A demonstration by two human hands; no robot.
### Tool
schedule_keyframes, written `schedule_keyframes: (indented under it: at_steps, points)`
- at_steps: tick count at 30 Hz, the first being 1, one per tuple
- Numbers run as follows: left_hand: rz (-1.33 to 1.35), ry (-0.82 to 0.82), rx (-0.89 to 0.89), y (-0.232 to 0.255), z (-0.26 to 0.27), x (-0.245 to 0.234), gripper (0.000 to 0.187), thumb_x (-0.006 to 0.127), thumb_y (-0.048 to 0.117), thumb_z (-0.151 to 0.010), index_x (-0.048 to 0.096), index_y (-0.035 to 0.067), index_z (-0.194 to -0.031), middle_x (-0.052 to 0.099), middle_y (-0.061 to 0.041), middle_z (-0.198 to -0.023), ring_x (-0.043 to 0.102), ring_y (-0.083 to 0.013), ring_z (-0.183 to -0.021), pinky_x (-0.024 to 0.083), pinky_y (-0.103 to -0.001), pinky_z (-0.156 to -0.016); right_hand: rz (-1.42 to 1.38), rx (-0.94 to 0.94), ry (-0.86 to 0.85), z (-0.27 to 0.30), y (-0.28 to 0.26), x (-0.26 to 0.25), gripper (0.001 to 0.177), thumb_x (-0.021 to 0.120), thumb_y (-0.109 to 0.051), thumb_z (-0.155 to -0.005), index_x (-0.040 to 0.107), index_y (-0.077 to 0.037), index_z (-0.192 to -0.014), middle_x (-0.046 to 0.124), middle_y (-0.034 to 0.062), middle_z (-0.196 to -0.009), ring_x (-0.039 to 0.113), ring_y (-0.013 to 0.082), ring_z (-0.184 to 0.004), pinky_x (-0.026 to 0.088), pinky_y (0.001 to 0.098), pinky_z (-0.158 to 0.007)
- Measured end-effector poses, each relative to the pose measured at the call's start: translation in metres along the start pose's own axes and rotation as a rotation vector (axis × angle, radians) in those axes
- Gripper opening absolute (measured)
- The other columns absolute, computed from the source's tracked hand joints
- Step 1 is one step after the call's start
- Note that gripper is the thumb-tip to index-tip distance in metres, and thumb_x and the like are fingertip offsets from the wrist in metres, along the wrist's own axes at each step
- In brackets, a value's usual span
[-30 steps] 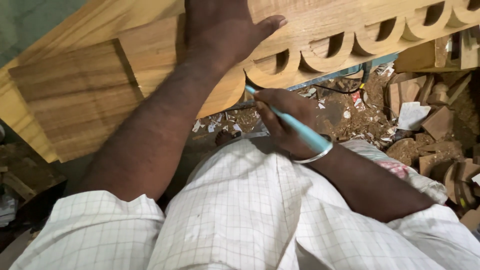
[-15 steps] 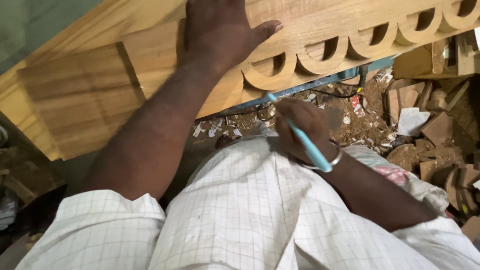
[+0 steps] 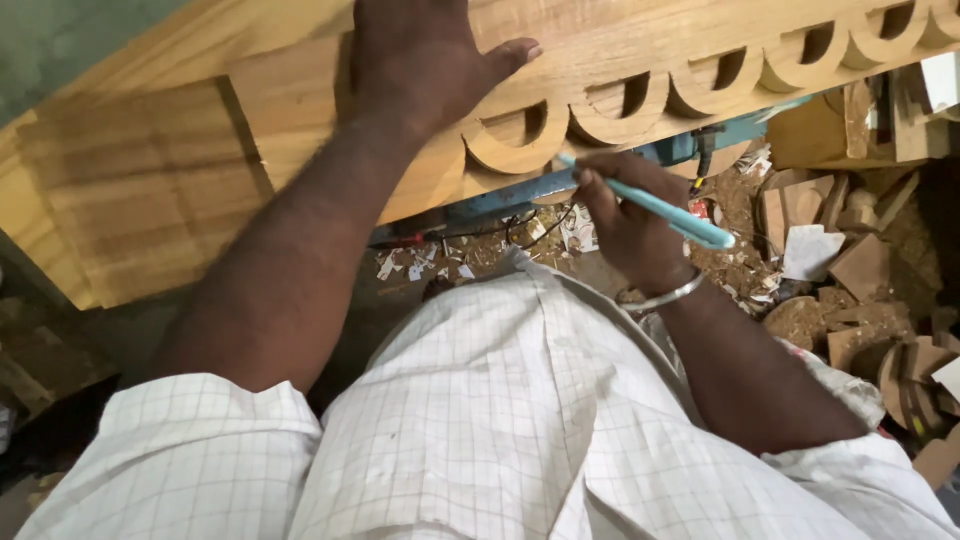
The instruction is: The recorder uses a pen to mark cutting lines or designs on a decorative wooden board.
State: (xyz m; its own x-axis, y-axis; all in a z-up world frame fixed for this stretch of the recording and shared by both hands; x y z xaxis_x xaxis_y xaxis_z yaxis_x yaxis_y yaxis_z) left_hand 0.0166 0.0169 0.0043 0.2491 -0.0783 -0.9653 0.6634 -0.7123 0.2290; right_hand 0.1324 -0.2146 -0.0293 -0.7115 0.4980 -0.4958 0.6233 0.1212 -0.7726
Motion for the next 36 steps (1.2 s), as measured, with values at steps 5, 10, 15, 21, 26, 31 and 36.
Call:
schedule_keyframes:
  at_steps: [5,10,15,21,26,31,36]
  points:
    - [0.012,0.013,-0.037,0.000,0.000,0.000,0.092,0.066,0.084,-0.086,0.061,0.005,-0.132,0.064,-0.019,-0.122,0.058,-0.0364,-0.114,0.044,-0.053,-0.093,-0.162,0.215,0.034,-0.009,0.008,-0.008,0.012,0.067,-0.007,-0.108,0.072,0.001,-0.116,0.077,0.0107,-0.095,0.078,0.0142,-0.084,0.063,0.0247,-0.072]
    - [-0.110,0.103,0.017,0.003,0.000,0.000,0.092,0.065,0.087,-0.085,0.066,0.002,-0.120,0.065,-0.018,-0.117,0.059,-0.0346,-0.111,0.045,-0.051,-0.086,0.092,-0.085,0.036,-0.015,-0.009,-0.008,0.015,0.068,-0.007,-0.105,0.073,0.001,-0.116,0.076,0.0162,-0.095,0.075,0.0213,-0.081,0.058,0.0322,-0.072]
    - [-0.099,0.011,-0.029,0.006,0.000,-0.004,0.092,0.065,0.087,-0.085,0.067,0.001,-0.118,0.065,-0.016,-0.115,0.058,-0.0340,-0.112,0.044,-0.051,-0.090,0.111,-0.115,0.000,-0.017,-0.021,-0.016,0.019,0.065,-0.008,-0.104,0.072,0.002,-0.119,0.075,0.0186,-0.097,0.074,0.0267,-0.081,0.057,0.0348,-0.073]
    - [-0.072,0.029,-0.004,0.008,0.003,-0.007,0.091,0.067,0.085,-0.085,0.067,-0.001,-0.118,0.064,-0.017,-0.115,0.057,-0.0344,-0.111,0.043,-0.050,-0.093,0.030,-0.034,-0.059,-0.015,-0.018,-0.016,0.022,0.059,-0.008,-0.103,0.068,0.001,-0.120,0.070,0.0190,-0.092,0.072,0.0284,-0.078,0.056,0.0381,-0.070]
    - [-0.066,-0.006,-0.030,0.009,0.001,-0.007,0.092,0.068,0.084,-0.085,0.066,-0.001,-0.119,0.063,-0.017,-0.116,0.056,-0.0345,-0.112,0.043,-0.050,-0.094,0.206,-0.154,-0.002,-0.010,-0.013,-0.017,0.012,0.064,-0.005,-0.100,0.065,0.001,-0.110,0.068,0.0199,-0.086,0.068,0.0329,-0.072,0.053,0.0428,-0.066]
    - [-0.048,-0.054,-0.074,0.009,0.000,-0.010,0.092,0.068,0.083,-0.083,0.066,0.000,-0.121,0.063,-0.016,-0.118,0.055,-0.0334,-0.115,0.042,-0.049,-0.098,0.144,-0.112,0.007,0.014,0.015,-0.042,0.005,0.064,-0.003,-0.099,0.066,-0.001,-0.104,0.069,0.0151,-0.081,0.069,0.0234,-0.066,0.056,0.0347,-0.060]
    - [-0.061,-0.039,-0.046,0.010,0.001,-0.009,0.092,0.070,0.084,-0.084,0.066,-0.001,-0.120,0.062,-0.018,-0.117,0.055,-0.0351,-0.112,0.042,-0.050,-0.095,0.236,-0.033,0.036,0.014,0.013,-0.060,0.008,0.062,-0.002,-0.100,0.067,0.001,-0.105,0.070,0.0155,-0.083,0.070,0.0241,-0.070,0.057,0.0358,-0.063]
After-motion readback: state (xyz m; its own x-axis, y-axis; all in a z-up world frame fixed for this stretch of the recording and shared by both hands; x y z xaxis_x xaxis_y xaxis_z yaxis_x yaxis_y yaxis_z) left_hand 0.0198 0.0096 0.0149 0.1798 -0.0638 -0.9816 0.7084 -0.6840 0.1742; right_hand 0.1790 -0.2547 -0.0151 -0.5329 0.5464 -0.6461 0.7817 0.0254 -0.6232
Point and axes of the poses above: each hand's wrist, its own z-axis away from the middle knuckle, its own x-axis out of the palm, y = z × x, the point moved 3 cm from there along -z, towards the middle knuckle
